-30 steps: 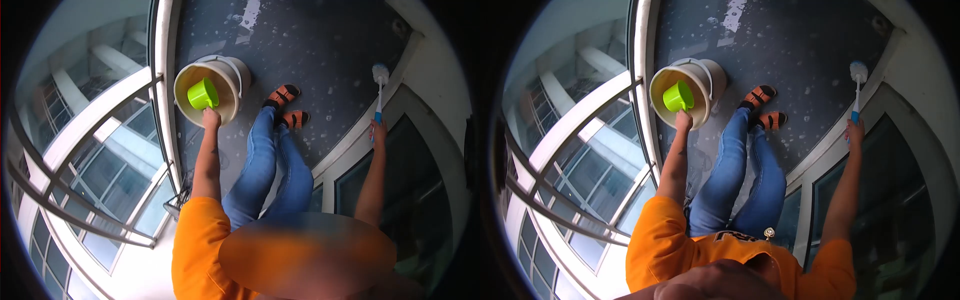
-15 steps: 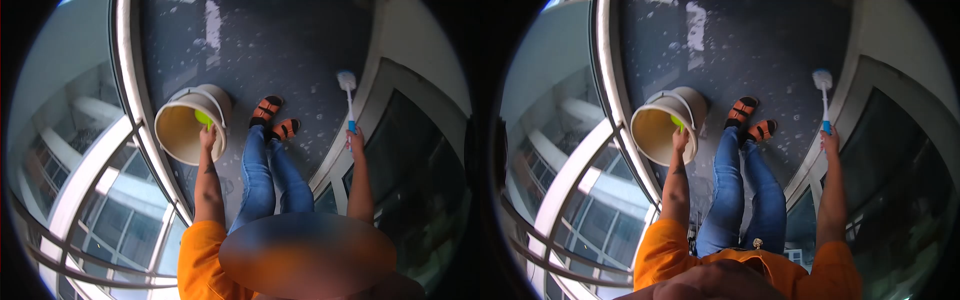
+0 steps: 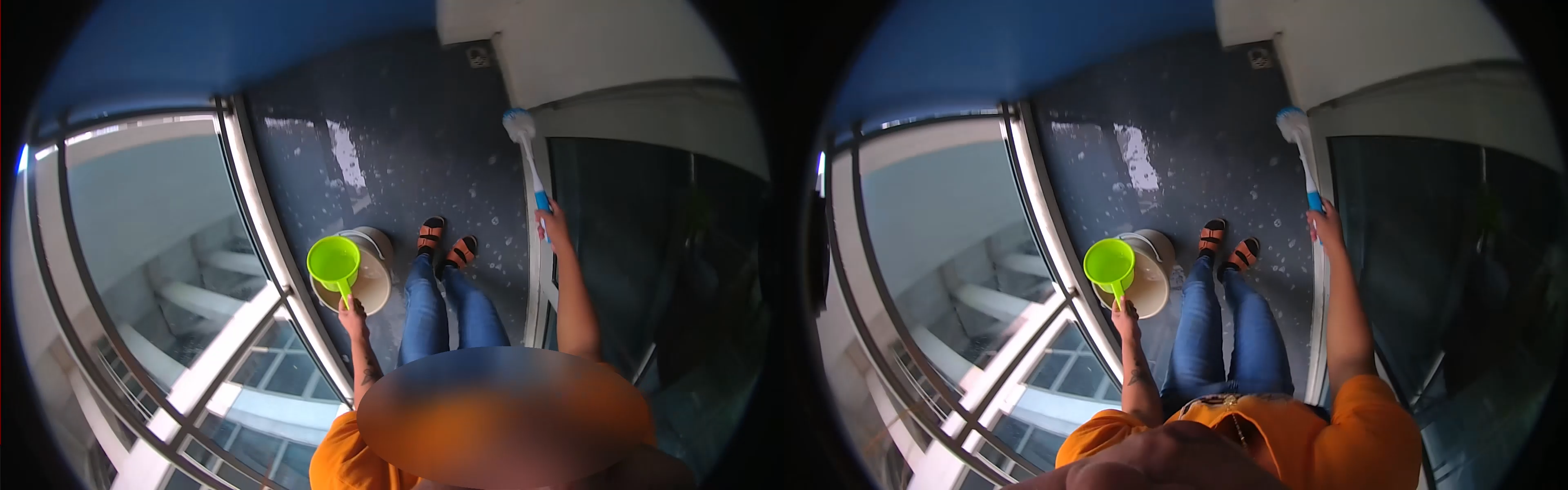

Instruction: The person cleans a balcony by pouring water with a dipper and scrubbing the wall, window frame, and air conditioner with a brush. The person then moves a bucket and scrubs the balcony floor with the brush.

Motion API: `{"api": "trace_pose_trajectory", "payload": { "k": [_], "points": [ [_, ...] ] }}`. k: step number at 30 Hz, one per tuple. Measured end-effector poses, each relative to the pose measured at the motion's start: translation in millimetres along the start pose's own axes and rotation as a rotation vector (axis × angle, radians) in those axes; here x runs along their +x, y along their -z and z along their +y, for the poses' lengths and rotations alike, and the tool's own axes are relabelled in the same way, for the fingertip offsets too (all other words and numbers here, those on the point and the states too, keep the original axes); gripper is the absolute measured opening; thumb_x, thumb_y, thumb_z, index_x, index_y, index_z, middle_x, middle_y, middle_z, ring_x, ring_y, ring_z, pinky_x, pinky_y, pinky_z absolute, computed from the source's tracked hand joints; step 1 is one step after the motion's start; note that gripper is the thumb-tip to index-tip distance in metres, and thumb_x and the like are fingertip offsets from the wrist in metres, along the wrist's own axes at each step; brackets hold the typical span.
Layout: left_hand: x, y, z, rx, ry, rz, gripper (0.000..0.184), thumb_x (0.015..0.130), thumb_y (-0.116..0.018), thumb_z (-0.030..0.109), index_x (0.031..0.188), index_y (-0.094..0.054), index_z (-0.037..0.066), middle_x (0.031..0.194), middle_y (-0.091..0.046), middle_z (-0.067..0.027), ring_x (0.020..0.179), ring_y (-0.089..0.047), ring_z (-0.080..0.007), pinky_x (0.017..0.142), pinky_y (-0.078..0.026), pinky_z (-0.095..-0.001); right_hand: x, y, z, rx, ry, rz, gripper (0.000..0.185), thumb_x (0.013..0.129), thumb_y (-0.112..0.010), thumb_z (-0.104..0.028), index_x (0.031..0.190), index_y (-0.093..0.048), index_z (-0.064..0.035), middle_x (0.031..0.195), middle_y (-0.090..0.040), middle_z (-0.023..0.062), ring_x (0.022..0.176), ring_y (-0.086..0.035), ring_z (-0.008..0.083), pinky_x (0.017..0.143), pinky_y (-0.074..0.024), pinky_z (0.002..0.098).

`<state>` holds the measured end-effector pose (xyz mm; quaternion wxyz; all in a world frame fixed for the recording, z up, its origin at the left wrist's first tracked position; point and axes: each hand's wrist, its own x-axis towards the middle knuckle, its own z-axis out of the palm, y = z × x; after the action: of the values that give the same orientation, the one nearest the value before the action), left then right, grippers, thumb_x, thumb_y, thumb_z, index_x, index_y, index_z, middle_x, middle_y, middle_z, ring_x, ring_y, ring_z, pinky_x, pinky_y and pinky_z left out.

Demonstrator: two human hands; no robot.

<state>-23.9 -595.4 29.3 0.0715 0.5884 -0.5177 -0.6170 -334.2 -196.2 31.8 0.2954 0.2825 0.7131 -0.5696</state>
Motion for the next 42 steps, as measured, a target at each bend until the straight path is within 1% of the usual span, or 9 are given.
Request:
{"api": "trace_pose_trajectory", "payload": {
  "k": [4,10,15,25,27,30,34,40,42],
  "points": [
    [-21,-70,114,0.041,-0.082,-0.261,0.018,0.089,-0.051,0.022,0.098,-0.051,0.006,0.064,-0.046,0.0032,0.047,-0.04,-0.0033,0.04,-0.03,-0.0173,-19,15,-69,0.077,0.032,-0.054,0.042,0.073,-0.055,-0.011,0.114,-0.048,-0.004,0.064,-0.05,0.0031,0.039,-0.042,0.0101,0.033,-0.0357,0.0251],
    [-27,-243,264,0.385,-0.346,-0.611,0.011,0.081,-0.048,0.014,0.083,-0.051,0.004,0.064,-0.049,-0.0015,0.046,-0.043,-0.0071,0.04,-0.032,-0.0233,-17,13,-167,0.168,0.062,-0.04,0.036,0.074,-0.055,-0.013,0.108,-0.047,-0.0032,0.065,-0.051,0.0039,0.042,-0.044,0.0104,0.036,-0.0377,0.0263],
    [-73,-392,383,0.555,-0.989,-0.731,0.028,0.08,-0.047,0.015,0.099,-0.05,-0.004,0.086,-0.055,-0.0256,0.079,-0.055,-0.0364,0.072,-0.043,-0.0406,-7,-1,-241,0.209,0.084,0.093,0.044,0.074,-0.055,-0.012,0.115,-0.042,-0.0064,0.067,-0.052,0.0041,0.045,-0.045,0.011,0.038,-0.0375,0.0272],
    [-147,-569,485,0.665,-0.921,-0.852,0.032,0.079,-0.043,0.01,0.097,-0.039,-0.016,0.093,-0.052,-0.0371,0.09,-0.053,-0.0453,0.077,-0.042,-0.0457,37,-15,-327,0.223,0.063,0.059,0.048,0.072,-0.057,-0.014,0.118,-0.042,-0.0094,0.072,-0.054,0.0043,0.05,-0.045,0.0115,0.046,-0.0394,0.0277],
    [-137,-586,483,0.651,-0.928,-0.906,0.025,0.079,-0.044,0.01,0.097,-0.042,-0.008,0.08,-0.054,-0.0162,0.06,-0.053,-0.0162,0.047,-0.04,-0.0284,41,-14,-332,0.246,0.063,0.056,0.047,0.073,-0.057,-0.014,0.117,-0.042,-0.0094,0.072,-0.054,0.0043,0.05,-0.044,0.0114,0.046,-0.0392,0.0276],
    [-120,-590,483,0.394,-0.734,-1.114,0.022,0.079,-0.046,0.009,0.095,-0.043,-0.006,0.075,-0.049,-0.0094,0.058,-0.046,-0.0106,0.045,-0.037,-0.0258,49,-17,-337,0.295,0.058,0.062,0.046,0.075,-0.057,-0.015,0.118,-0.042,-0.0096,0.073,-0.053,0.0043,0.051,-0.044,0.0112,0.045,-0.0387,0.0275],
    [-128,-567,501,0.207,-0.393,-1.189,0.019,0.079,-0.047,0.009,0.092,-0.045,-0.004,0.075,-0.049,-0.008,0.058,-0.045,-0.0111,0.045,-0.037,-0.0256,60,-19,-353,0.454,0.052,0.042,0.047,0.078,-0.057,-0.016,0.12,-0.039,-0.0094,0.074,-0.051,0.006,0.05,-0.042,0.0103,0.041,-0.0353,0.0253],
    [-149,-552,514,0.809,-1.125,-0.85,0.028,0.08,-0.05,0.015,0.096,-0.048,-0.007,0.079,-0.056,-0.0152,0.067,-0.056,-0.0163,0.055,-0.044,-0.0318,25,-17,-406,0.683,0.17,-0.087,0.046,0.081,-0.055,-0.014,0.122,-0.036,-0.0084,0.077,-0.047,0.0085,0.048,-0.036,0.009,0.038,-0.0292,0.0219],
    [-161,-547,525,0.841,-1.124,-0.887,0.032,0.081,-0.043,0.014,0.096,-0.042,-0.014,0.085,-0.056,-0.0328,0.084,-0.056,-0.0448,0.073,-0.044,-0.0451,-10,-6,-436,0.727,0.219,-0.067,0.044,0.082,-0.054,-0.014,0.122,-0.037,-0.0095,0.076,-0.046,0.0068,0.047,-0.035,0.0079,0.037,-0.0279,0.0205]
  ]
}}
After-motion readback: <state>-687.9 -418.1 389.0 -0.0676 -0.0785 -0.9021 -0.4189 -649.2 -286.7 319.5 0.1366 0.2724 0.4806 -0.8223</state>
